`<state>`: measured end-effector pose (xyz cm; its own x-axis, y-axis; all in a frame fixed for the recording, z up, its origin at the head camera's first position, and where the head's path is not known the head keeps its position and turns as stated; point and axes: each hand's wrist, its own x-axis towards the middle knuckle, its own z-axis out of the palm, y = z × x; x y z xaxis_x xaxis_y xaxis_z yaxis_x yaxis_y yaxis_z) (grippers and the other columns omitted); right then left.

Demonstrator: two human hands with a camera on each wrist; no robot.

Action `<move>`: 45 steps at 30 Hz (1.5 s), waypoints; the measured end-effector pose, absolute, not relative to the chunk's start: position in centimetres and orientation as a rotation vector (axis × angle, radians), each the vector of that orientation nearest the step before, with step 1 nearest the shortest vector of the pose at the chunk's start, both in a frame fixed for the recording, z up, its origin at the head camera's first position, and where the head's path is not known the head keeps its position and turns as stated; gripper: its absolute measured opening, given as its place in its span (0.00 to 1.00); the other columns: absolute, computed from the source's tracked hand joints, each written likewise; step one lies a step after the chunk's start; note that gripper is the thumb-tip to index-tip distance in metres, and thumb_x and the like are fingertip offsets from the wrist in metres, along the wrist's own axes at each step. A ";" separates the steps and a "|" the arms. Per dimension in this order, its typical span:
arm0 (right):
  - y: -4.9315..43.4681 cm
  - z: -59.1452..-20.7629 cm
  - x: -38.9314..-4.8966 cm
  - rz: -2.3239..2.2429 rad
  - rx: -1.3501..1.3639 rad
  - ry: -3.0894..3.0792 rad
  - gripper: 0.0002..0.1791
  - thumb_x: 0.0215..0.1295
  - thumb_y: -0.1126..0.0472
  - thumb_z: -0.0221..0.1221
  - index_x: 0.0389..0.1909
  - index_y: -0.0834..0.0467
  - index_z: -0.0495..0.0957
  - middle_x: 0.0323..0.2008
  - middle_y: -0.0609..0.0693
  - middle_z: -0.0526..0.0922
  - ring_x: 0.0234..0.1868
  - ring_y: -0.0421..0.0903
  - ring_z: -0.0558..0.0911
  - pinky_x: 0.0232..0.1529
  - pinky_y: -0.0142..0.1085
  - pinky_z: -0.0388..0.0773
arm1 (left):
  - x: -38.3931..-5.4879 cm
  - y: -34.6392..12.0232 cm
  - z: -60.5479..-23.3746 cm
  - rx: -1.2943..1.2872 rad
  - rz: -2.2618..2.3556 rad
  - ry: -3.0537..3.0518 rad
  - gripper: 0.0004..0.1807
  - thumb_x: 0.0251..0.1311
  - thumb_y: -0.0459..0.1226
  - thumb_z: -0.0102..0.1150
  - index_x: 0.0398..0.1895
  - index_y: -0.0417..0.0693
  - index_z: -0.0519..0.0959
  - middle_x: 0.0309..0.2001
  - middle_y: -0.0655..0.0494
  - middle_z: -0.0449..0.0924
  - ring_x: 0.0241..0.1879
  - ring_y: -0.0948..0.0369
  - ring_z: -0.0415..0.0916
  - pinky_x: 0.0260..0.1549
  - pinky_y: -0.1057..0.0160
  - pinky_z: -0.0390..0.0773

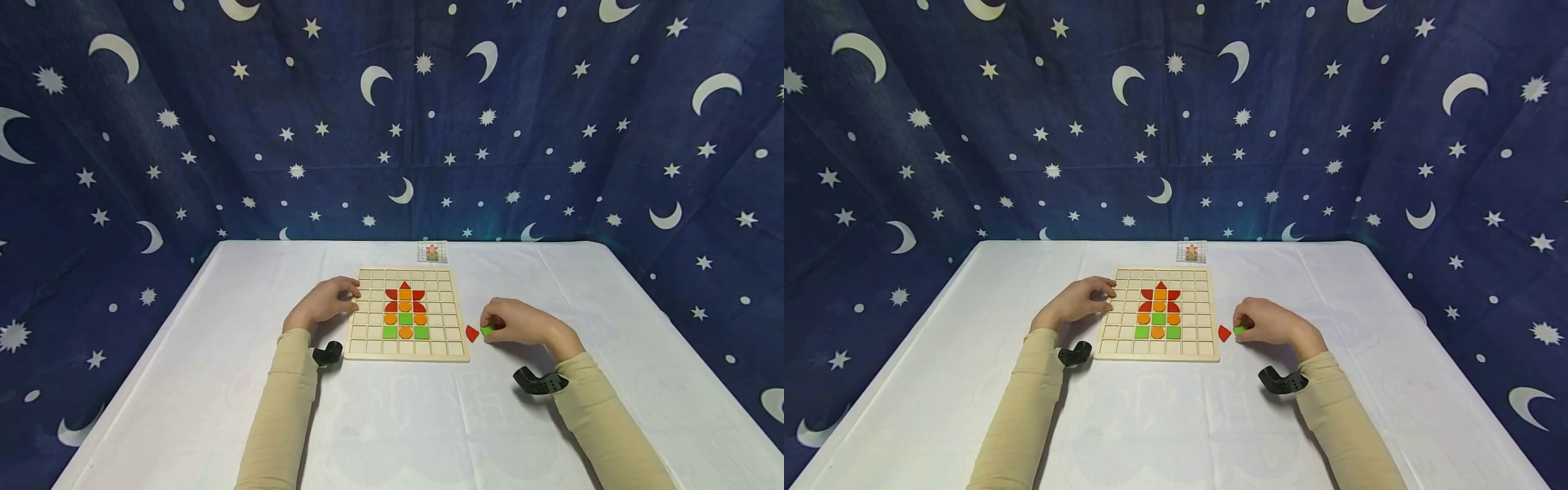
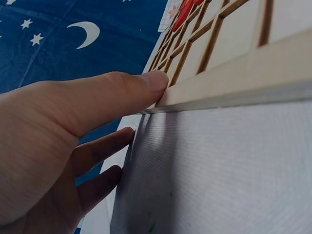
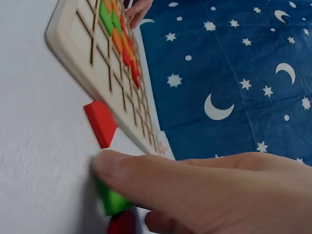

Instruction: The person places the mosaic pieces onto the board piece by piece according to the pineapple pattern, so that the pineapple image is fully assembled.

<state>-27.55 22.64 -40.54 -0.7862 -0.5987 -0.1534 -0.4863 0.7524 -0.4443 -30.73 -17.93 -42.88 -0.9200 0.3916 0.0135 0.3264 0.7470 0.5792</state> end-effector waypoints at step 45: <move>16.4 -40.9 -26.6 -0.647 -1.184 2.774 0.13 0.64 0.62 0.64 0.48 0.59 0.81 0.42 0.48 0.78 0.37 0.42 0.76 0.39 0.34 0.78 | -30.7 -18.1 -42.8 0.587 0.923 2.822 0.15 0.56 0.35 0.66 0.47 0.42 0.82 0.64 0.46 0.72 0.68 0.47 0.63 0.69 0.50 0.60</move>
